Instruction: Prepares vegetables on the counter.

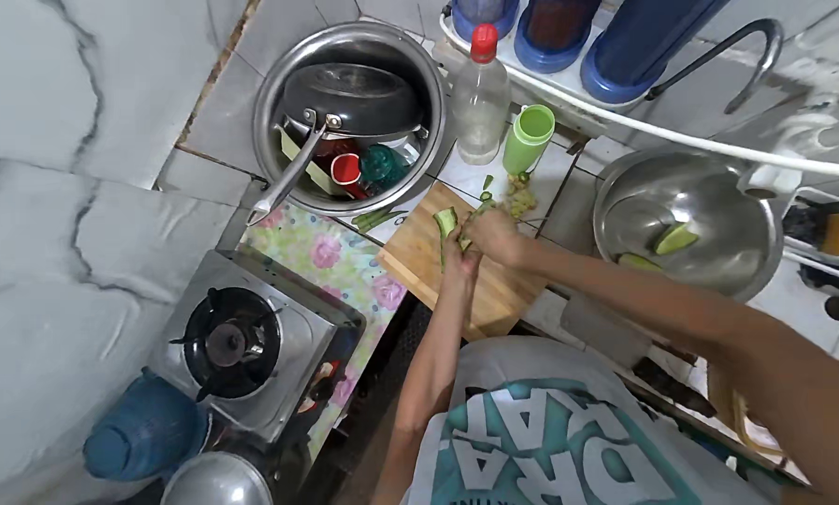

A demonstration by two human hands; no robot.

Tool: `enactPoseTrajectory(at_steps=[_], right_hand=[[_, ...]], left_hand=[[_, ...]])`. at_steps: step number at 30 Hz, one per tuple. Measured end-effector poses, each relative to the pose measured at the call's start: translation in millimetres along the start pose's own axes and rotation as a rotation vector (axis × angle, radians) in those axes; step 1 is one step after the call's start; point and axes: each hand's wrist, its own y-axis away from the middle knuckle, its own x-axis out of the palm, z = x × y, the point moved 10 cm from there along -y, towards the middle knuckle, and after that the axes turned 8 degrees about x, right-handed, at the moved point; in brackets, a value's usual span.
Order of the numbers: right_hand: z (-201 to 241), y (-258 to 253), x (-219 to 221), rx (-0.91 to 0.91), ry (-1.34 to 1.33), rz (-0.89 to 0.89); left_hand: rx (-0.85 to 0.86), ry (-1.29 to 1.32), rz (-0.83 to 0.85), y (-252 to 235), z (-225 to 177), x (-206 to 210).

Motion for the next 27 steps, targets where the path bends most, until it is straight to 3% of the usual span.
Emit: enactPoseTrajectory(at_steps=[5,10,15,19,24,27], right_hand=[[-43,-30,-2,0.098,-0.028,-0.043],[-4,-13,2,0.055,-0.024,-0.04],[-2,-4,-12,-0.181,-0.058,-0.187],[-23,-19,-17,-0.068,-0.086,-0.255],[22,13,-22,-0.235,-0.083,-0.356],[-7,-4,-28,-0.181,-0.138,-0.312]], left_hand=[[-0.01,0.142,0.009,1,1,9],[0.004,-0.001,0.033,-2,-12,11],[-0.074,0.105,0.051,-7,-16,10],[-0.049,0.146,0.039,-6,-24,17],[-0.017,-0.016,0.092,-6,-36,13],[-0.062,0.076,0.151,-6,-37,21]])
